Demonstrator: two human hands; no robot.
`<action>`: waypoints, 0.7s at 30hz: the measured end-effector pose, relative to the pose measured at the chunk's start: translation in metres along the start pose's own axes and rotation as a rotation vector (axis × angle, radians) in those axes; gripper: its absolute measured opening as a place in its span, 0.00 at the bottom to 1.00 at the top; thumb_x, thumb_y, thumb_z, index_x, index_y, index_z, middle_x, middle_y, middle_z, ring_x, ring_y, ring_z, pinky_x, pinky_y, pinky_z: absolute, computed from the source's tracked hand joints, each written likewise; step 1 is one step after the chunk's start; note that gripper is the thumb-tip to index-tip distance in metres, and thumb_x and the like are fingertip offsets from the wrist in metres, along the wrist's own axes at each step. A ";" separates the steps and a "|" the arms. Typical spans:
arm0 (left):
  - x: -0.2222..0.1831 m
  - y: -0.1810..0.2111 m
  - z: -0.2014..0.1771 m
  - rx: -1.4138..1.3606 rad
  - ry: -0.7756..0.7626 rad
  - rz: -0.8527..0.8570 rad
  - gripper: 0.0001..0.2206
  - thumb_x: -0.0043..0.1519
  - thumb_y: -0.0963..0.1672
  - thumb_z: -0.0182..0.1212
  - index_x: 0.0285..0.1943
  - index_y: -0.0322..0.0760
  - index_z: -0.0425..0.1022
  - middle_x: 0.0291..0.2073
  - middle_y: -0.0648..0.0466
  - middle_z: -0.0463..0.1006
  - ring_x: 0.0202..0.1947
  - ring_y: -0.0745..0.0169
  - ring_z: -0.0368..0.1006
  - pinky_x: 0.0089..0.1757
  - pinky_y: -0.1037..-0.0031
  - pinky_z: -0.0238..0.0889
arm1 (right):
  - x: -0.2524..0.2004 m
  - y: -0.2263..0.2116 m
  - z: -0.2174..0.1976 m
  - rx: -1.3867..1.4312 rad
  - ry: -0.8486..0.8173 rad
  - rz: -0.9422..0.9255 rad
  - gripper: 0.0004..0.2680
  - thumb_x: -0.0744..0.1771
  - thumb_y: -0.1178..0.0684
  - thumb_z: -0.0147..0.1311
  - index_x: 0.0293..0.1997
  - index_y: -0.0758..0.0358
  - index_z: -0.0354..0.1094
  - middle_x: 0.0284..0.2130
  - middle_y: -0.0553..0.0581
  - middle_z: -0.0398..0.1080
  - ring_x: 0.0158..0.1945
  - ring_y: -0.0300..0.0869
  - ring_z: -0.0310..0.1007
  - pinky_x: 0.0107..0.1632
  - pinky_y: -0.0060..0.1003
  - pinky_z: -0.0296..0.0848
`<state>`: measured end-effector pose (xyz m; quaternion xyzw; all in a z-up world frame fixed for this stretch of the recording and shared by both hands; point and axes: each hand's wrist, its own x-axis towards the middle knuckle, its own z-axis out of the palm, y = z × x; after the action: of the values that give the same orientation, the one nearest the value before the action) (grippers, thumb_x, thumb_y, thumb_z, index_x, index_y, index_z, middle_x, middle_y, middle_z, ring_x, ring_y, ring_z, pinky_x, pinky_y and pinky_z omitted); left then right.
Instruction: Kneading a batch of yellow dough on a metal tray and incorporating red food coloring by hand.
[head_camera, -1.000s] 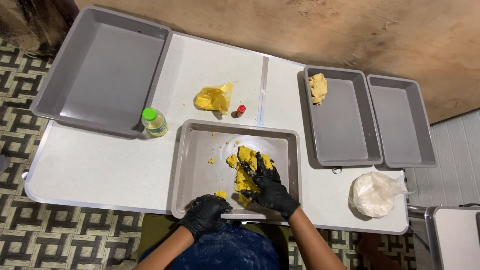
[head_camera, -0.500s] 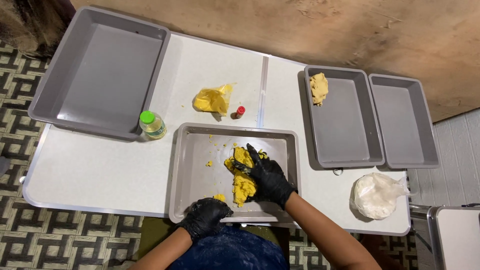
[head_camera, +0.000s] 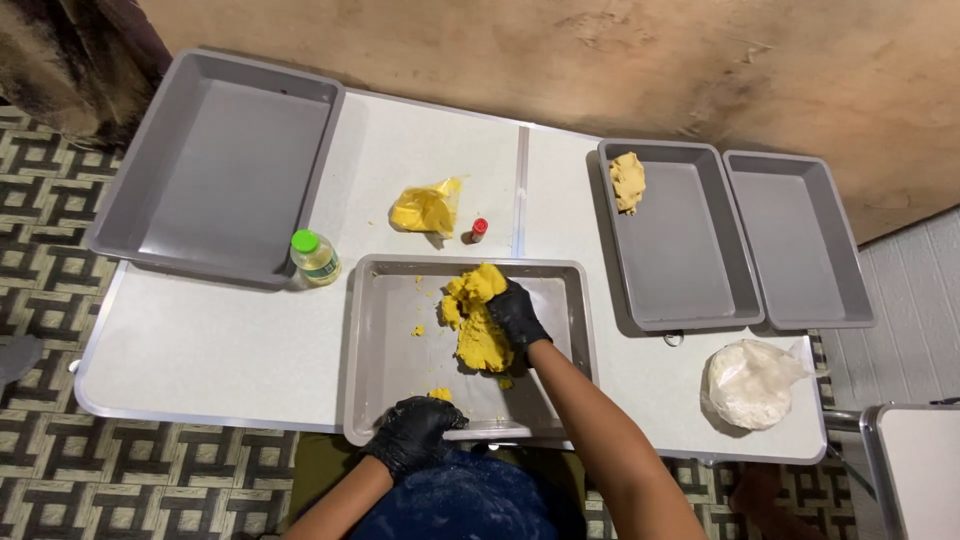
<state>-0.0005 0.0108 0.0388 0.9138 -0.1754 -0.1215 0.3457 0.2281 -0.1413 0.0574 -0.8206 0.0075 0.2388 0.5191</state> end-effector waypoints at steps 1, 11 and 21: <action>-0.001 -0.003 0.005 -0.024 0.023 0.005 0.16 0.47 0.46 0.72 0.47 0.56 0.86 0.38 0.57 0.84 0.39 0.50 0.79 0.42 0.59 0.73 | 0.013 0.017 0.000 0.039 0.035 -0.047 0.21 0.65 0.44 0.56 0.66 0.56 0.68 0.62 0.54 0.71 0.65 0.44 0.70 0.66 0.38 0.67; 0.010 -0.017 0.016 -0.029 0.038 0.052 0.16 0.50 0.43 0.74 0.48 0.49 0.85 0.38 0.54 0.84 0.40 0.49 0.79 0.46 0.59 0.73 | -0.089 -0.072 -0.102 0.054 -0.322 -0.271 0.22 0.64 0.63 0.57 0.66 0.56 0.64 0.55 0.54 0.70 0.53 0.39 0.70 0.45 0.32 0.73; 0.007 -0.002 -0.003 -0.018 0.013 -0.014 0.04 0.52 0.43 0.67 0.33 0.51 0.81 0.30 0.56 0.81 0.32 0.52 0.76 0.38 0.62 0.71 | -0.075 0.046 -0.004 -1.072 -0.101 -0.478 0.41 0.63 0.46 0.62 0.81 0.54 0.27 0.76 0.75 0.25 0.77 0.70 0.23 0.75 0.62 0.28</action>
<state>0.0069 0.0110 0.0389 0.9126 -0.1655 -0.1195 0.3544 0.1515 -0.1839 0.0494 -0.9352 -0.3240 0.1244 0.0710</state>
